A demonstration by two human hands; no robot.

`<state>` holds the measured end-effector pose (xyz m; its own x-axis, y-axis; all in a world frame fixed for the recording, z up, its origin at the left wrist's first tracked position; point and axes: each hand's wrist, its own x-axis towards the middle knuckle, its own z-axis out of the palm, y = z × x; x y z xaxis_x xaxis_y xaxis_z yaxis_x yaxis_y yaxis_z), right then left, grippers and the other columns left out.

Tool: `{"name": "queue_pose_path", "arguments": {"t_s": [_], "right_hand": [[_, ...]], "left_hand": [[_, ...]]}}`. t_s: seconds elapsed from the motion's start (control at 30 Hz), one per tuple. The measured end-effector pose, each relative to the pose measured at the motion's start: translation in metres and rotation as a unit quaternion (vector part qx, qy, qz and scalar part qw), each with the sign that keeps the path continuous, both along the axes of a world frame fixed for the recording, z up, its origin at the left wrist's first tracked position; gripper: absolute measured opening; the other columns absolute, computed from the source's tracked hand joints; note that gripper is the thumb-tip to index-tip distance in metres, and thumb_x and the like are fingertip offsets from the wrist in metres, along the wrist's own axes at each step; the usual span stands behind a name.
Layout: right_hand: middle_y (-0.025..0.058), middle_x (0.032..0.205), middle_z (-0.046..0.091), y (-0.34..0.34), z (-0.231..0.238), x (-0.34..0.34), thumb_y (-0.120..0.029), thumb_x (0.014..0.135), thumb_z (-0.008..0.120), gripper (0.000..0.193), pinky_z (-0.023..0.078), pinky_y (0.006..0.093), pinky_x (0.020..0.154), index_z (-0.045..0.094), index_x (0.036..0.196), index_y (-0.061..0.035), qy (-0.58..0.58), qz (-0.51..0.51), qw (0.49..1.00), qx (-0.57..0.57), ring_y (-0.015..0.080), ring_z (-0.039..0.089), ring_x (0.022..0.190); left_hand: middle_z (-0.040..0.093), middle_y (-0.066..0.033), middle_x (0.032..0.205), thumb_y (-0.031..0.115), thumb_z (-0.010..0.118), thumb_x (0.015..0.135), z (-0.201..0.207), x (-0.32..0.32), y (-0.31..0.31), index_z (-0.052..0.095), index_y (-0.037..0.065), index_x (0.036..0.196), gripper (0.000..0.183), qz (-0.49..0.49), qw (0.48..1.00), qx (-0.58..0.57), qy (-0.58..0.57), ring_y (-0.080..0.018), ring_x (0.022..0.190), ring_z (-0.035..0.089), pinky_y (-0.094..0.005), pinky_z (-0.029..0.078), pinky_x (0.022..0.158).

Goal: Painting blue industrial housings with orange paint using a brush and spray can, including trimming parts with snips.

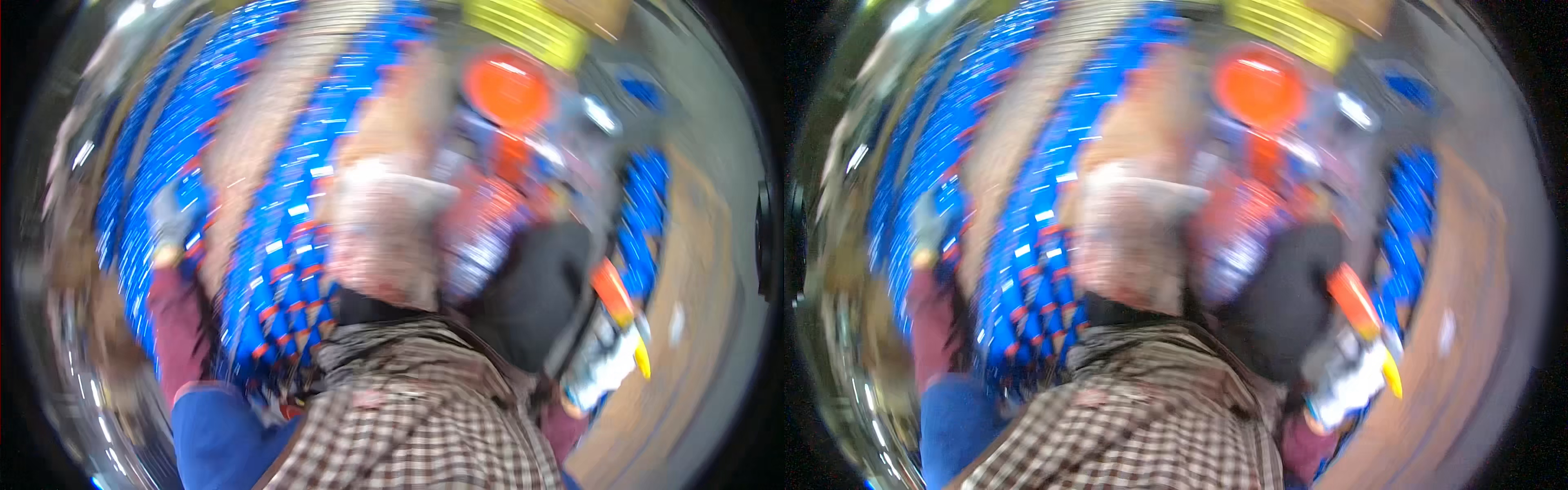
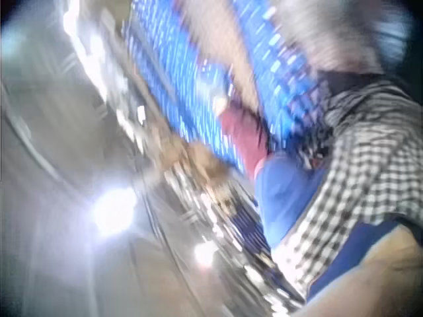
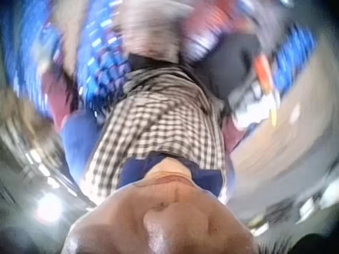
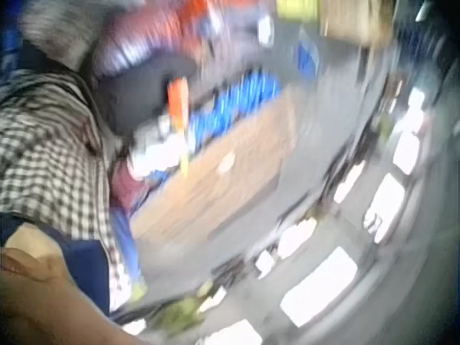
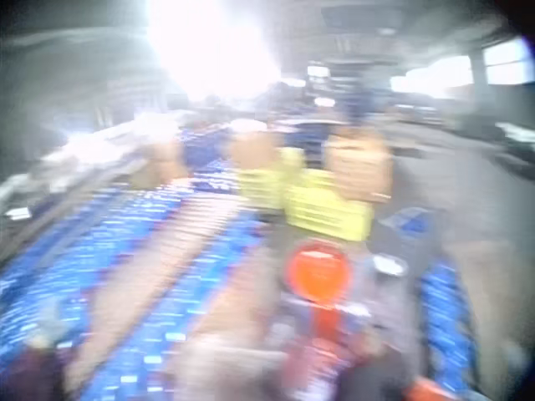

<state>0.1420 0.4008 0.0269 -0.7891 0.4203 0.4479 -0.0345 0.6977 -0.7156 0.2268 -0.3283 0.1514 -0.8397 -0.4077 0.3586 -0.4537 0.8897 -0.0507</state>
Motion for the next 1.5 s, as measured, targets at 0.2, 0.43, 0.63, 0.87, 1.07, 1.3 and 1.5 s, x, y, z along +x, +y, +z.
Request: {"name": "queue_pose_path", "arguments": {"t_s": [0.2,0.43,0.63,0.87,1.07,1.3,1.5], "right_hand": [[0.0067,0.079,0.065,0.019,-0.007,0.045,-0.011,0.098,0.063,0.025,0.047,0.0238,0.055,0.059,0.123,-0.0046,-0.039,0.018,0.897,-0.440,0.0101,0.059,0.061],[0.0136,0.137,0.060,0.115,-0.096,0.095,-0.026,0.101,0.055,0.045,0.044,0.0377,0.107,0.054,0.138,-0.0002,-0.246,0.009,0.940,-0.236,0.0246,0.057,0.125],[0.0136,0.129,0.060,0.089,-0.147,-0.099,-0.026,0.100,0.059,0.041,0.045,0.0374,0.101,0.056,0.131,-0.0008,-0.177,0.196,0.961,0.076,0.0243,0.057,0.117],[0.0136,0.121,0.061,0.009,-0.118,-0.156,-0.026,0.098,0.063,0.036,0.046,0.0370,0.095,0.058,0.123,-0.0014,-0.100,0.234,0.955,0.150,0.0240,0.058,0.109],[0.0136,0.114,0.061,-0.005,-0.106,-0.160,-0.026,0.096,0.066,0.032,0.046,0.0366,0.089,0.059,0.117,-0.0020,-0.060,0.234,0.959,0.150,0.0238,0.058,0.102],[0.0135,0.105,0.061,0.056,-0.056,-0.079,-0.025,0.094,0.070,0.028,0.047,0.0362,0.082,0.061,0.109,-0.0026,-0.010,0.122,0.976,0.182,0.0235,0.059,0.094],[0.0123,0.099,0.061,0.036,0.016,0.045,-0.020,0.093,0.071,0.024,0.045,0.0302,0.072,0.060,0.106,-0.0037,0.130,-0.043,0.985,0.109,0.0178,0.056,0.080]], "left_hand": [[0.055,-0.0254,0.140,0.036,0.076,0.087,0.015,-0.021,0.006,0.048,-0.004,0.143,0.074,0.028,0.986,-0.117,-0.112,-0.0407,0.129,0.052,-0.0461,0.040,0.110],[0.064,-0.0184,0.124,0.014,0.074,0.090,-0.023,-0.044,0.181,0.062,-0.001,0.125,0.040,-0.187,0.971,0.023,0.148,-0.0298,0.117,0.058,-0.0411,0.044,0.104],[0.066,-0.0122,0.090,0.017,0.076,0.073,0.031,-0.071,0.247,0.071,0.008,0.105,0.034,-0.262,0.947,-0.035,0.182,-0.0333,0.079,0.064,-0.0444,0.050,0.067],[0.066,-0.0055,0.095,0.028,0.075,0.077,0.014,-0.030,0.265,0.069,0.013,0.099,0.026,-0.269,0.942,-0.001,0.199,-0.0270,0.094,0.066,-0.0413,0.052,0.076],[0.065,-0.0069,0.101,0.029,0.076,0.078,-0.014,-0.015,0.273,0.068,0.013,0.101,0.030,-0.268,0.937,0.150,0.166,-0.0289,0.098,0.063,-0.0428,0.049,0.082],[0.068,-0.0098,0.111,0.030,0.077,0.088,-0.086,-0.071,0.397,0.062,0.001,0.128,0.052,-0.335,0.502,0.794,-0.070,-0.0180,0.101,0.064,-0.0317,0.052,0.089],[0.067,-0.0102,0.122,0.038,0.069,0.095,-0.172,-0.086,0.553,0.050,0.007,0.143,0.060,-0.187,-0.068,0.923,-0.329,-0.0241,0.095,0.071,-0.0351,0.058,0.077]]}}
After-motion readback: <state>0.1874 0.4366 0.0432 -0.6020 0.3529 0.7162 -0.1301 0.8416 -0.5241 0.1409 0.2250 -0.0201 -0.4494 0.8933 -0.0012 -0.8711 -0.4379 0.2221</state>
